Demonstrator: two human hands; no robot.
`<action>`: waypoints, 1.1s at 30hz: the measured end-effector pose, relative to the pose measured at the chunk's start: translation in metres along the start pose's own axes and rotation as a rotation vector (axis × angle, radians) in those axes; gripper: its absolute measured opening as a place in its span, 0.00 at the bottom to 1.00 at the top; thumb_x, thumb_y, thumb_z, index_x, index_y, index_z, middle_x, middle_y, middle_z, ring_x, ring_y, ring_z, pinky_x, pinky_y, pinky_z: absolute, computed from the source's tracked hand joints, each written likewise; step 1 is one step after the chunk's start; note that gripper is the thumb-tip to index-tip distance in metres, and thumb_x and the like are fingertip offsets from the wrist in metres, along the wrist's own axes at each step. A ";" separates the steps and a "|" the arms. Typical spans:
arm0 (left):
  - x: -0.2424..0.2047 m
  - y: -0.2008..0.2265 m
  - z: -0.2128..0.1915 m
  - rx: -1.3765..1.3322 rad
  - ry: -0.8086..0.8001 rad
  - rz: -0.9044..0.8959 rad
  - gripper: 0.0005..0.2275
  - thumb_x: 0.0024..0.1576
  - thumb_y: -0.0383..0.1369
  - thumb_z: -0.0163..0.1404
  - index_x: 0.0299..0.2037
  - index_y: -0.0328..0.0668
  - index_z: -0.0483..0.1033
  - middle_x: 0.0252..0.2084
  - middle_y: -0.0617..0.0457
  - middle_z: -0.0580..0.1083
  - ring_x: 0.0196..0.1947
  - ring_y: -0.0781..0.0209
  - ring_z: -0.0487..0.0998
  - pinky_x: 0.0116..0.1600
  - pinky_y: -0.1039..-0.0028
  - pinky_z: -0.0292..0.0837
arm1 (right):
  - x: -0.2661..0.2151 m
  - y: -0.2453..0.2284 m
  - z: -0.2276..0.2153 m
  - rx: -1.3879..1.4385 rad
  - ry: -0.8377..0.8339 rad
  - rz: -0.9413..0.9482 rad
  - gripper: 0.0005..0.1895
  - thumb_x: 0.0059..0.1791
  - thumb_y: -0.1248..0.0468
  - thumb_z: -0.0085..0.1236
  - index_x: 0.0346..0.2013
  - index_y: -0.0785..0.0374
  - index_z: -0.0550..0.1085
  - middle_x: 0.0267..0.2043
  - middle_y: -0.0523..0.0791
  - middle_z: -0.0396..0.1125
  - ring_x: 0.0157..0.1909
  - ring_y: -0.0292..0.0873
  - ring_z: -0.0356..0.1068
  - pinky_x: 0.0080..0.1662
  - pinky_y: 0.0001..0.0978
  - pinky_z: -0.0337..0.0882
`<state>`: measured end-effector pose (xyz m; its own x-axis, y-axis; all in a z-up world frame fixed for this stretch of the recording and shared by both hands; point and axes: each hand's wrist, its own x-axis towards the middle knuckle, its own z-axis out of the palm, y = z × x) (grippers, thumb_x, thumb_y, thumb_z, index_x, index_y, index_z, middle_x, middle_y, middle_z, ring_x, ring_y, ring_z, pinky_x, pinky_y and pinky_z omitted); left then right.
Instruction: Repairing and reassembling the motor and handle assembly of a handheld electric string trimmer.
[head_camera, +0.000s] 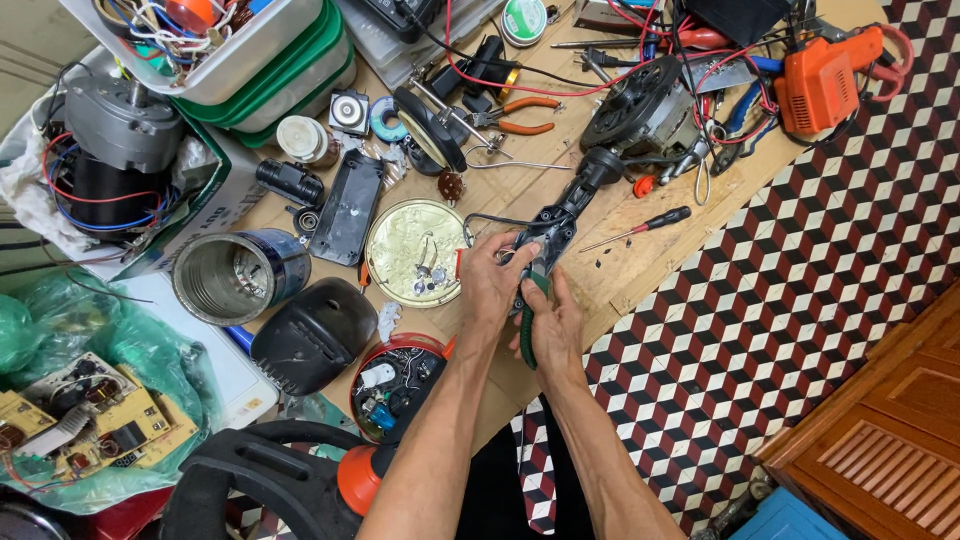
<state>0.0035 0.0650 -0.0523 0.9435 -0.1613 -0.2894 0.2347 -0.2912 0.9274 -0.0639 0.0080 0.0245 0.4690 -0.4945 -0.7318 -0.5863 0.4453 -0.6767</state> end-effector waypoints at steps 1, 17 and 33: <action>-0.001 0.005 -0.002 0.002 0.000 -0.001 0.16 0.50 0.35 0.65 0.44 0.32 0.82 0.41 0.45 0.78 0.36 0.58 0.80 0.40 0.73 0.75 | 0.000 0.000 0.000 0.001 0.000 0.002 0.33 0.52 0.61 0.52 0.73 0.52 0.59 0.22 0.43 0.63 0.16 0.36 0.61 0.17 0.28 0.64; 0.000 0.023 -0.002 0.095 0.038 -0.114 0.17 0.49 0.42 0.65 0.37 0.34 0.83 0.35 0.46 0.80 0.34 0.56 0.80 0.40 0.69 0.74 | 0.010 0.000 0.005 -0.054 0.080 -0.018 0.30 0.51 0.59 0.53 0.67 0.62 0.63 0.20 0.42 0.63 0.13 0.37 0.60 0.15 0.30 0.60; 0.000 0.026 -0.003 0.060 0.030 -0.186 0.18 0.47 0.44 0.65 0.34 0.34 0.81 0.29 0.47 0.79 0.25 0.57 0.79 0.31 0.67 0.73 | 0.009 0.008 -0.003 -0.013 0.008 -0.071 0.29 0.51 0.59 0.53 0.67 0.63 0.63 0.21 0.42 0.64 0.13 0.35 0.60 0.15 0.28 0.60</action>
<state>0.0107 0.0603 -0.0274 0.8921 -0.0712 -0.4461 0.3919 -0.3695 0.8426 -0.0664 0.0055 0.0128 0.5046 -0.5300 -0.6815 -0.5608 0.3990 -0.7255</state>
